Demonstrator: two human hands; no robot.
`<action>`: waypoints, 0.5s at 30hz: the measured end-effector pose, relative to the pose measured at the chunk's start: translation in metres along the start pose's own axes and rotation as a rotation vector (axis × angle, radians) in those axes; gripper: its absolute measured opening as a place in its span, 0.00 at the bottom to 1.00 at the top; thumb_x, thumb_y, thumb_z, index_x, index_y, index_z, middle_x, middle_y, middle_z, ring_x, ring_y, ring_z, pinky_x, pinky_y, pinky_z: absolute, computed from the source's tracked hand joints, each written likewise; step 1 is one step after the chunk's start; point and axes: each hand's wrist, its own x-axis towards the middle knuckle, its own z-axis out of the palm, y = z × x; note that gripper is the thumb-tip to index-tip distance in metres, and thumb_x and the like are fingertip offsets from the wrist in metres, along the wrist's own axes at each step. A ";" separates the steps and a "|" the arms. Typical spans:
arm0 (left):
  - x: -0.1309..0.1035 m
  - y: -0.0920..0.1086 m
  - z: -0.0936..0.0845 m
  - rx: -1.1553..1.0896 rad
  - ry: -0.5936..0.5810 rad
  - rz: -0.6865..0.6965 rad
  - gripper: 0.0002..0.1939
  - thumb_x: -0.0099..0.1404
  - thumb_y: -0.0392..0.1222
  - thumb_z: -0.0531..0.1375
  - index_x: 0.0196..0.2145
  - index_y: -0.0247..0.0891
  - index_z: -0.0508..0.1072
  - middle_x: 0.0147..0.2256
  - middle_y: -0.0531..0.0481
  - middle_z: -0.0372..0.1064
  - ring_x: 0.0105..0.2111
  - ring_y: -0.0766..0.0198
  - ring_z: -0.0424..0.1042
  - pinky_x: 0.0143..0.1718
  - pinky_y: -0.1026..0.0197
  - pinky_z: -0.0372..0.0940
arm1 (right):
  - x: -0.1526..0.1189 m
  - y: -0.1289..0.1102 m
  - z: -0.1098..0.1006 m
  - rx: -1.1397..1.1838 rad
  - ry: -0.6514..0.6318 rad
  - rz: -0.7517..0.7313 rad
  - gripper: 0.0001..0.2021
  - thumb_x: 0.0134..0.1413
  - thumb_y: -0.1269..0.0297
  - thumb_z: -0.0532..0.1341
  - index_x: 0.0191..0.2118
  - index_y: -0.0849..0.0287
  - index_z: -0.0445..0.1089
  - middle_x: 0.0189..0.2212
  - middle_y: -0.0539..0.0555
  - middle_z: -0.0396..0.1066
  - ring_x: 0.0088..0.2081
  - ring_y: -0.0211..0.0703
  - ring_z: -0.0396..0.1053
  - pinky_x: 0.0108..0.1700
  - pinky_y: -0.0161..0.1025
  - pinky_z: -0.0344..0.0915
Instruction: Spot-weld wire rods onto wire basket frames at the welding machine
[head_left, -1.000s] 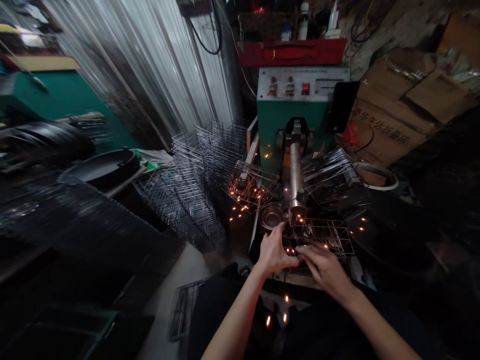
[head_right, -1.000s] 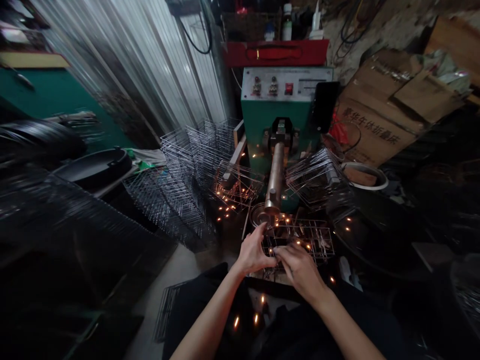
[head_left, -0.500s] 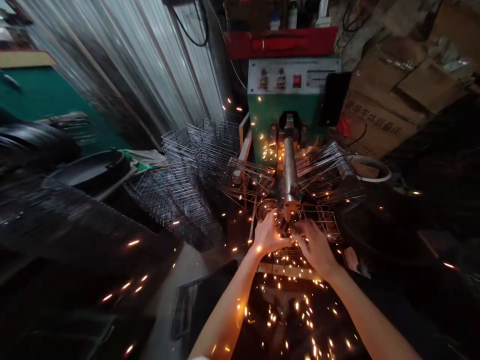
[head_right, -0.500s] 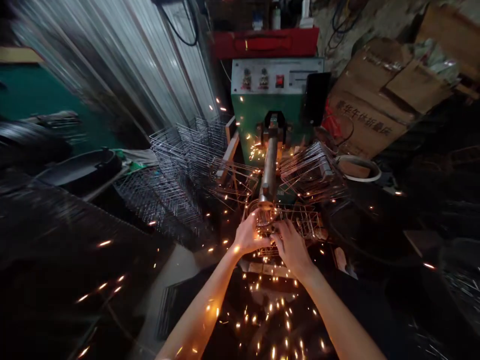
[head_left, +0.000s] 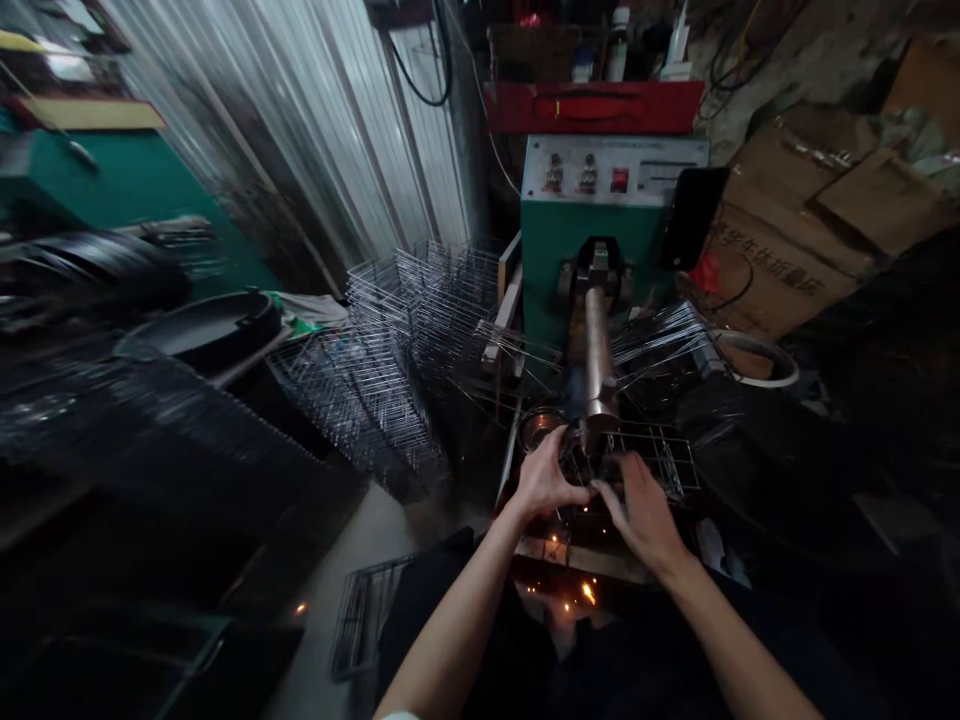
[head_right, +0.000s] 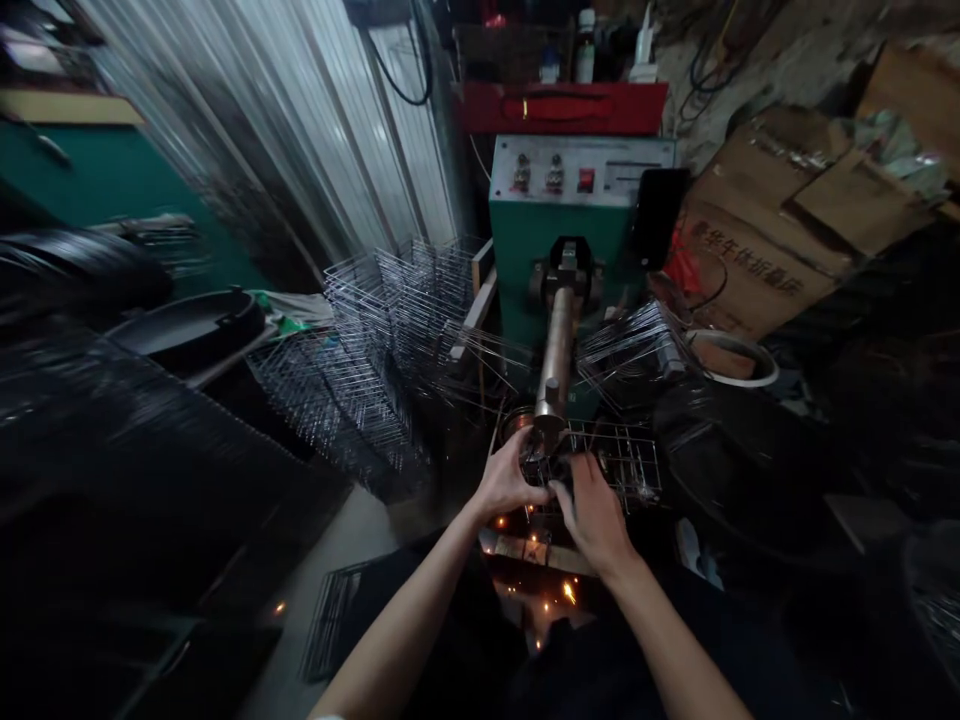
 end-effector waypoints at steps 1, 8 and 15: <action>0.000 0.001 -0.001 0.008 -0.003 -0.010 0.55 0.39 0.46 0.73 0.64 0.43 0.57 0.59 0.43 0.65 0.58 0.44 0.67 0.59 0.44 0.63 | 0.000 0.001 0.001 0.003 0.008 0.001 0.10 0.64 0.65 0.55 0.49 0.56 0.61 0.41 0.60 0.67 0.41 0.54 0.72 0.41 0.50 0.73; -0.003 0.012 -0.002 0.065 -0.016 -0.067 0.54 0.41 0.48 0.73 0.64 0.45 0.57 0.60 0.43 0.64 0.58 0.44 0.67 0.59 0.45 0.63 | 0.000 0.000 -0.001 0.025 0.019 0.019 0.07 0.64 0.64 0.55 0.46 0.56 0.60 0.40 0.59 0.66 0.41 0.54 0.71 0.40 0.50 0.73; -0.002 0.009 -0.003 0.116 0.023 -0.080 0.54 0.41 0.49 0.73 0.64 0.44 0.56 0.59 0.43 0.65 0.58 0.44 0.67 0.58 0.43 0.63 | 0.005 0.000 -0.001 0.023 0.048 0.023 0.09 0.63 0.62 0.57 0.46 0.57 0.60 0.40 0.59 0.66 0.42 0.54 0.70 0.43 0.51 0.72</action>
